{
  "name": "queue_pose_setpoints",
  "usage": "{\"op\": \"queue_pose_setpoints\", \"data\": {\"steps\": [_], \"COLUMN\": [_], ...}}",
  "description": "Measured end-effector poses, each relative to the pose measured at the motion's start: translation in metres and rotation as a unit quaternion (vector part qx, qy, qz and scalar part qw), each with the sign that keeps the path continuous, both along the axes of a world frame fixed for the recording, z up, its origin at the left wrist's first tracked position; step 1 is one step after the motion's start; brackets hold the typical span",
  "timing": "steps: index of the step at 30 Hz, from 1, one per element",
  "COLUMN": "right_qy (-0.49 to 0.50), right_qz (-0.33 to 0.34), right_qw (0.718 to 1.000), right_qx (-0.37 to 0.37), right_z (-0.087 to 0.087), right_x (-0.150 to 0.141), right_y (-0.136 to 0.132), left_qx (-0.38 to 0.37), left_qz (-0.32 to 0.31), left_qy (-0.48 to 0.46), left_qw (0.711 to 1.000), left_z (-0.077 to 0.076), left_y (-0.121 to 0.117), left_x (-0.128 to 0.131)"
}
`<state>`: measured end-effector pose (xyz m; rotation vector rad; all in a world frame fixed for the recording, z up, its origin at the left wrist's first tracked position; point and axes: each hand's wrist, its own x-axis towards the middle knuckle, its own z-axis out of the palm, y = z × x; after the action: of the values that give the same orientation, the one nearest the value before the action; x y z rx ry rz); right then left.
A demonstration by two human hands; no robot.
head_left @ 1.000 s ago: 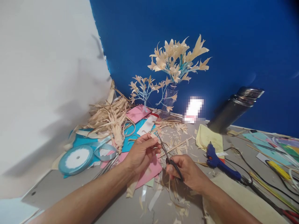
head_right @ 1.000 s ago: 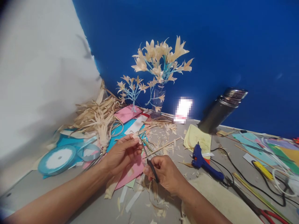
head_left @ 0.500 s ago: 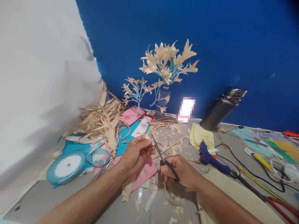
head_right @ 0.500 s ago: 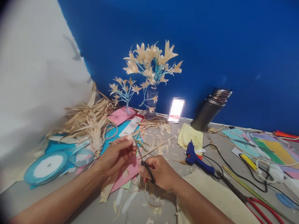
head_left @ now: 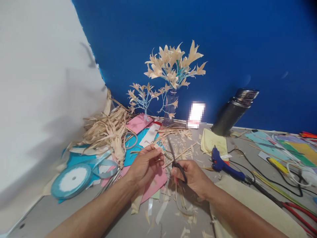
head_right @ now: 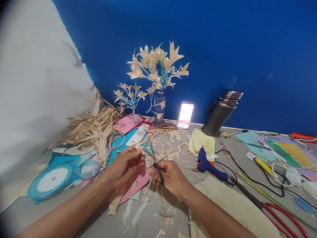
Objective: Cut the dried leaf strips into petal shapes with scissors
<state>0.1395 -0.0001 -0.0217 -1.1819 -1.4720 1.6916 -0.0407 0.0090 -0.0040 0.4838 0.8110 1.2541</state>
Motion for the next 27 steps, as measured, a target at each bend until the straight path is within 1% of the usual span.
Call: {"op": "queue_pose_setpoints", "data": {"steps": [3,6,9,13,16,19,21,22,23,25,26,27], "right_qy": [0.060,0.078,0.051,0.036,0.022,0.037,0.042,0.035,0.021,-0.011,-0.024,-0.030], "right_qz": [-0.083,-0.135,-0.140,-0.134,-0.137,-0.147,-0.150,-0.135,-0.107,-0.024,0.016,0.042], "right_qw": [0.995,0.987,0.986,0.989,0.989,0.987,0.986,0.988,0.991,0.995,0.995,0.994], "right_qx": [0.000,0.038,0.074,0.059,0.058,0.057,0.065,0.072,0.080,0.092,0.093,0.094], "right_z": [0.005,0.008,0.010,0.012,0.012,0.010,0.009,0.009,0.010,0.011,0.012,0.012], "right_x": [-0.002,-0.002,0.000,0.004,0.008,0.011,0.012,0.012,0.011,0.009,0.007,0.004], "right_y": [0.000,0.000,0.000,0.002,0.004,0.008,0.009,0.009,0.008,0.004,0.002,-0.001], "left_qx": [0.013,0.016,0.017,0.016,0.025,0.018,0.019,0.021,0.022,0.018,0.013,0.009], "left_qz": [-0.030,-0.072,-0.104,-0.144,-0.172,-0.190,-0.166,-0.140,-0.111,-0.056,-0.038,-0.025], "left_qy": [0.000,-0.018,-0.030,0.005,0.026,0.043,0.047,0.046,0.042,0.031,0.026,0.021], "left_qw": [0.999,0.997,0.994,0.989,0.984,0.981,0.985,0.989,0.993,0.998,0.999,0.999], "left_z": [-0.002,-0.008,-0.015,-0.020,-0.019,-0.015,-0.011,-0.010,-0.009,-0.007,-0.006,-0.005], "left_y": [-0.005,-0.011,-0.015,-0.017,-0.018,-0.020,-0.019,-0.019,-0.017,-0.014,-0.013,-0.011], "left_x": [0.006,0.013,0.019,0.021,0.019,0.018,0.017,0.017,0.016,0.014,0.013,0.012]}}
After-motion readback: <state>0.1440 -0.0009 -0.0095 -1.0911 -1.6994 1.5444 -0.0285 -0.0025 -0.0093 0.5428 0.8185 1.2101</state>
